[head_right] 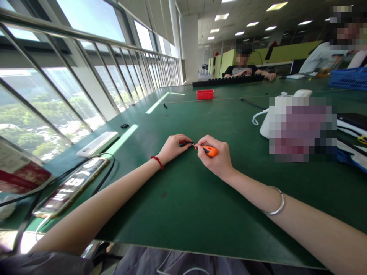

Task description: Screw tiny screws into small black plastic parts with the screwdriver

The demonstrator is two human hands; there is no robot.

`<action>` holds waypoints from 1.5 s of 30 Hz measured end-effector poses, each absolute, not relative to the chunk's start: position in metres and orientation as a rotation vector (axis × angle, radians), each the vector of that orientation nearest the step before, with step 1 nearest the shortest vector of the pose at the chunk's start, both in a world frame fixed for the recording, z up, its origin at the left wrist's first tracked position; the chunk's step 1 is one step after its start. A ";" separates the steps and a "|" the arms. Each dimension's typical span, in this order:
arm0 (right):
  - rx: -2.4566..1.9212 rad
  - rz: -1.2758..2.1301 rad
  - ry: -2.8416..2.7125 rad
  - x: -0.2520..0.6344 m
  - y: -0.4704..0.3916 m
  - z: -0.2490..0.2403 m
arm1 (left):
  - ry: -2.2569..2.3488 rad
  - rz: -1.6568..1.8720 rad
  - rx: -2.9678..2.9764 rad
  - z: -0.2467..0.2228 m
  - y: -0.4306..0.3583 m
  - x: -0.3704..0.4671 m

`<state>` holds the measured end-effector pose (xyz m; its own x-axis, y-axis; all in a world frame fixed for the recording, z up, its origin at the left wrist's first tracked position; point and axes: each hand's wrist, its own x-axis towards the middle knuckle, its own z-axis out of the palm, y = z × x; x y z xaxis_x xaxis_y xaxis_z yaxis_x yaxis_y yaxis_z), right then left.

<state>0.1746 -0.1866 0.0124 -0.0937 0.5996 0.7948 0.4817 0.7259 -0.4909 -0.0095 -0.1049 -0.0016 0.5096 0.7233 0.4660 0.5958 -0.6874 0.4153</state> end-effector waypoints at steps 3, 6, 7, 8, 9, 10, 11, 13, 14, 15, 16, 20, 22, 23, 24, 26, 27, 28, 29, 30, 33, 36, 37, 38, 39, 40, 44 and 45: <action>-0.872 0.128 -1.728 0.174 -0.187 0.013 | 1.133 0.928 2.551 -0.001 -0.105 -0.009; -0.875 0.111 -1.714 0.175 -0.187 0.014 | 1.150 0.929 2.552 -0.001 -0.105 -0.009; -0.880 0.101 -1.708 0.175 -0.188 0.014 | 1.163 0.933 2.550 -0.001 -0.105 -0.009; -0.886 0.093 -1.702 0.175 -0.188 0.014 | 1.180 0.939 2.548 0.000 -0.106 -0.009; -0.898 0.090 -1.697 0.175 -0.188 0.014 | 1.199 0.945 2.545 0.000 -0.106 -0.009; -0.914 0.089 -1.690 0.175 -0.188 0.014 | 1.217 0.949 2.541 0.000 -0.106 -0.009; -0.934 0.091 -1.682 0.175 -0.188 0.014 | 1.231 0.952 2.538 0.000 -0.106 -0.009; -0.966 0.104 -1.669 0.175 -0.187 0.014 | 1.240 0.955 2.536 0.000 -0.106 -0.009; -0.974 0.112 -1.667 0.175 -0.187 0.014 | 1.237 0.956 2.536 0.000 -0.106 -0.009; -0.976 0.122 -1.672 0.175 -0.187 0.013 | 1.231 0.955 2.538 0.000 -0.106 -0.009; -0.974 0.133 -1.681 0.175 -0.186 0.013 | 1.223 0.953 2.540 0.000 -0.106 -0.009; -0.973 0.151 -1.710 0.175 -0.185 0.012 | 1.194 0.934 2.546 0.000 -0.105 -0.010; -0.983 0.153 -1.713 0.175 -0.184 0.012 | 1.188 0.929 2.546 0.000 -0.105 -0.010; -0.989 0.155 -1.712 0.175 -0.184 0.011 | 1.185 0.926 2.547 0.000 -0.105 -0.010; -0.995 0.159 -1.711 0.176 -0.184 0.011 | 1.181 0.924 2.549 0.000 -0.105 -0.010; -1.008 0.165 -1.705 0.176 -0.183 0.011 | 1.180 0.920 2.552 0.000 -0.106 -0.010; -1.011 0.167 -1.703 0.175 -0.183 0.011 | 1.185 0.918 2.551 0.000 -0.106 -0.010; -1.012 0.169 -1.703 0.175 -0.183 0.011 | 1.192 0.915 2.550 0.000 -0.106 -0.010; -1.012 0.170 -1.704 0.175 -0.183 0.011 | 1.200 0.910 2.551 0.001 -0.106 -0.009; -1.011 0.168 -1.706 0.175 -0.184 0.011 | 1.209 0.904 2.554 0.001 -0.107 -0.009; -1.015 0.142 -1.694 0.175 -0.184 0.012 | 1.245 0.892 2.568 0.002 -0.108 -0.009; -1.042 0.102 -1.667 0.174 -0.184 0.012 | 1.319 0.882 2.567 0.003 -0.110 -0.008; -1.049 0.093 -1.661 0.174 -0.184 0.012 | 1.343 0.877 2.562 0.003 -0.110 -0.008; -1.054 0.089 -1.656 0.174 -0.184 0.012 | 1.359 0.871 2.557 0.003 -0.110 -0.008; -1.056 0.087 -1.654 0.175 -0.184 0.012 | 1.365 0.866 2.553 0.003 -0.110 -0.008; -1.056 0.086 -1.653 0.175 -0.184 0.011 | 1.362 0.863 2.550 0.003 -0.110 -0.008; -1.042 0.085 -1.659 0.175 -0.184 0.011 | 1.317 0.848 2.551 0.002 -0.107 -0.009; -1.037 0.083 -1.662 0.175 -0.184 0.011 | 1.305 0.843 2.556 0.001 -0.107 -0.010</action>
